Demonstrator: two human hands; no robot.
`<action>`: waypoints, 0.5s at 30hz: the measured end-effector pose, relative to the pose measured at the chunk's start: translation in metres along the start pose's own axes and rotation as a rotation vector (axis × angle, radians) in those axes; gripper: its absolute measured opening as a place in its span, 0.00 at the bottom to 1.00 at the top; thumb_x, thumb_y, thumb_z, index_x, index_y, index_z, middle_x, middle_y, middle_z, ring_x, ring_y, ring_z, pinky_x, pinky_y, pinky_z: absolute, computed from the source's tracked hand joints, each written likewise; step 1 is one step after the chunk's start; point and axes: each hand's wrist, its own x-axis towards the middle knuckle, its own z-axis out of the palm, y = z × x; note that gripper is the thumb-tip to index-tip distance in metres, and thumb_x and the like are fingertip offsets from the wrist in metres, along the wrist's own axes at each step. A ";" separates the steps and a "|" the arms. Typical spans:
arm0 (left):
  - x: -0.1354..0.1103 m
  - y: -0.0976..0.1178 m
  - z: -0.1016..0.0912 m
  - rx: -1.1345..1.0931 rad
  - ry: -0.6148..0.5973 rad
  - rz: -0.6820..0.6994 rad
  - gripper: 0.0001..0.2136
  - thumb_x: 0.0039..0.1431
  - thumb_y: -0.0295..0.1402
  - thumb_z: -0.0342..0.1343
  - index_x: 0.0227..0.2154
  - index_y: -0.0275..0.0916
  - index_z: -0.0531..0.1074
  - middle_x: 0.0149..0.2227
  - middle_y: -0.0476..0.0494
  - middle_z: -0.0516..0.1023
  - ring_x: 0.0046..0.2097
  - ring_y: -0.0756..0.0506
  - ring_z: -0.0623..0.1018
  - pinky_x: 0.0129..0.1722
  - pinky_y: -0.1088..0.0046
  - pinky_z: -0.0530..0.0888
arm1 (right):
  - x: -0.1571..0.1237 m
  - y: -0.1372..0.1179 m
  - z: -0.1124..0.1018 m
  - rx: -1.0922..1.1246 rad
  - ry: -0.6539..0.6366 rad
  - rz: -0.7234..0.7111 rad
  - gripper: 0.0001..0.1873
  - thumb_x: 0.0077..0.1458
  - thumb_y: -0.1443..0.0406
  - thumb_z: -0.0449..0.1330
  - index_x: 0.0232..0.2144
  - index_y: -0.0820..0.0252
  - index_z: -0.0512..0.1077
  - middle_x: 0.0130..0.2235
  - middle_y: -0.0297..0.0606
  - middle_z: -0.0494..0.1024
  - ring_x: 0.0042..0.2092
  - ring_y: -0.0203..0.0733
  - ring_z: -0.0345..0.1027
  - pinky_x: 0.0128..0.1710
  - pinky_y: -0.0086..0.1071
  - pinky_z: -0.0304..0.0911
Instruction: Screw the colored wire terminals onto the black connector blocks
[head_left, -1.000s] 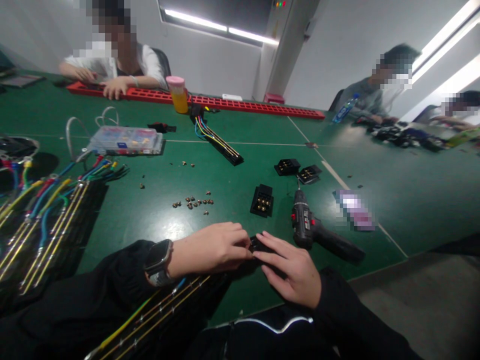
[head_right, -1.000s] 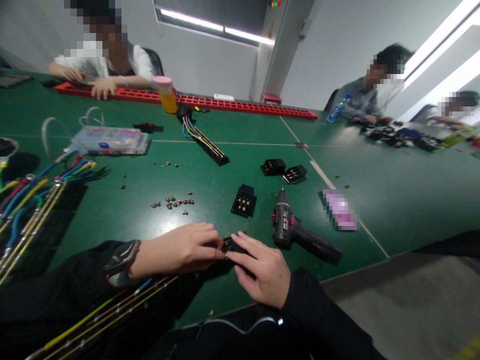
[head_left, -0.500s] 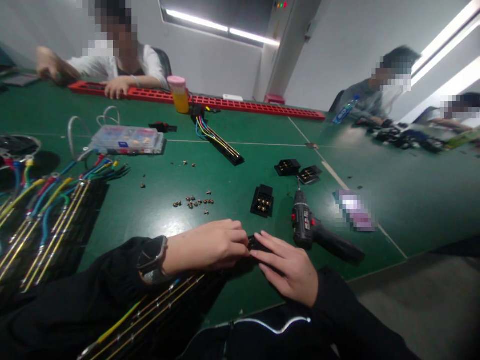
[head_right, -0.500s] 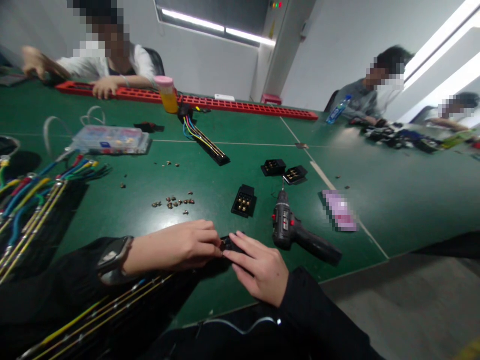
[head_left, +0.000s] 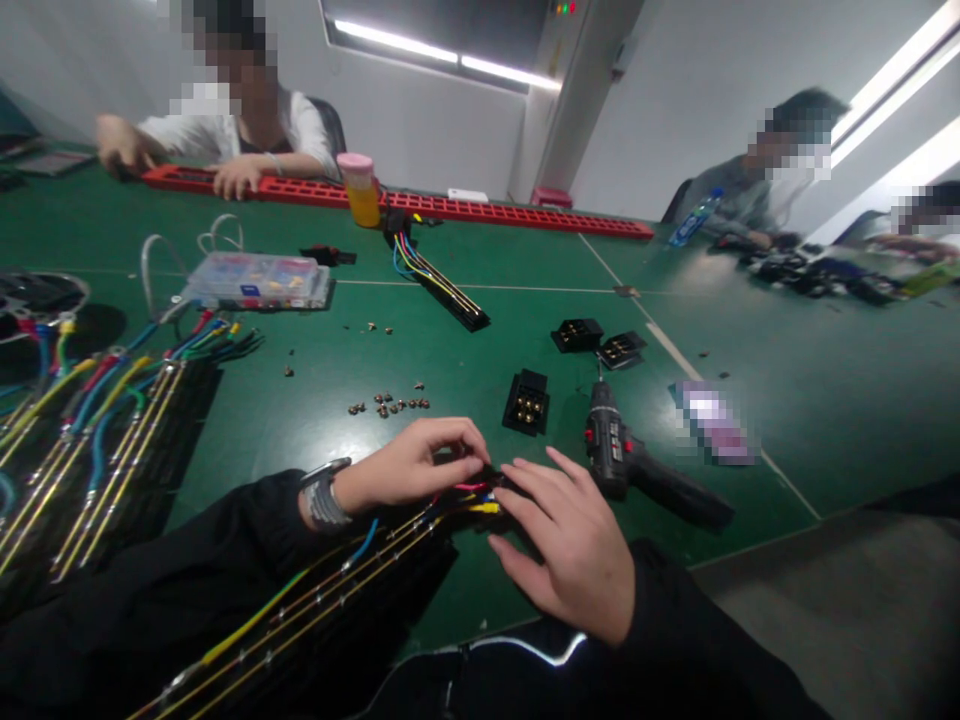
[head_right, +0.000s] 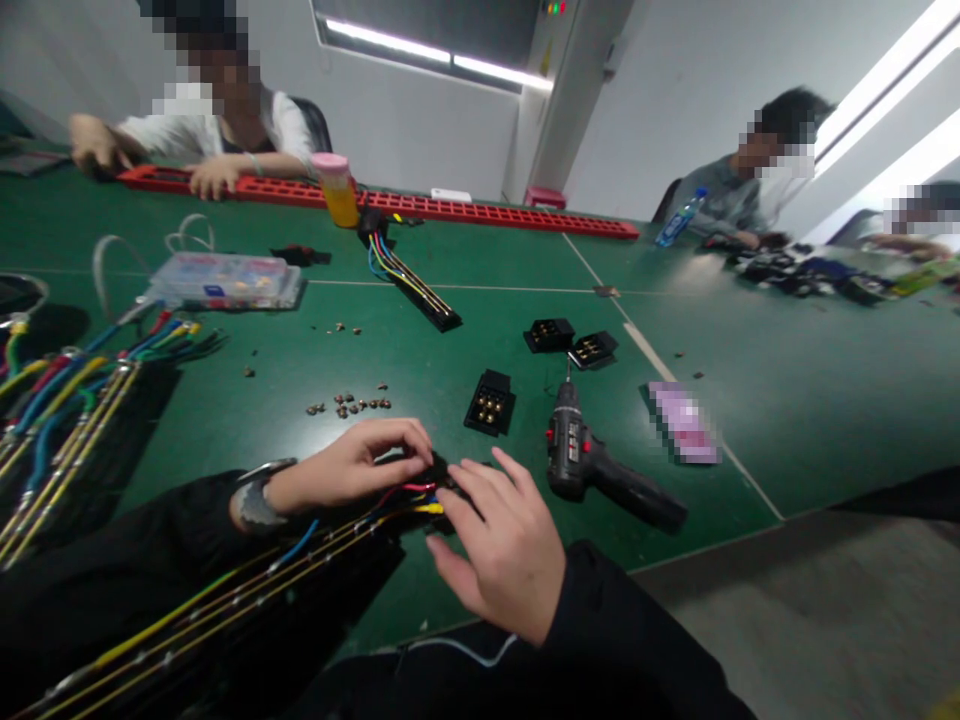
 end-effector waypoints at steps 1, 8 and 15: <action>0.000 -0.004 0.000 -0.058 0.071 -0.047 0.10 0.69 0.38 0.58 0.42 0.36 0.76 0.41 0.42 0.79 0.42 0.47 0.77 0.45 0.68 0.74 | 0.006 -0.008 0.001 0.038 -0.013 -0.038 0.20 0.64 0.59 0.61 0.55 0.61 0.73 0.59 0.47 0.77 0.63 0.53 0.67 0.70 0.55 0.54; -0.001 -0.020 -0.008 -0.199 0.212 -0.239 0.12 0.65 0.40 0.61 0.42 0.34 0.75 0.35 0.47 0.76 0.34 0.50 0.73 0.35 0.74 0.72 | 0.075 -0.070 0.045 0.209 -0.177 -0.439 0.38 0.60 0.55 0.64 0.65 0.71 0.60 0.60 0.51 0.73 0.61 0.54 0.64 0.61 0.45 0.62; -0.002 -0.021 -0.008 -0.201 0.135 -0.245 0.13 0.67 0.41 0.60 0.42 0.35 0.77 0.38 0.44 0.78 0.36 0.49 0.75 0.37 0.73 0.73 | 0.094 -0.072 0.074 0.290 -0.169 -0.373 0.27 0.56 0.58 0.62 0.55 0.66 0.67 0.46 0.45 0.78 0.47 0.52 0.69 0.42 0.43 0.66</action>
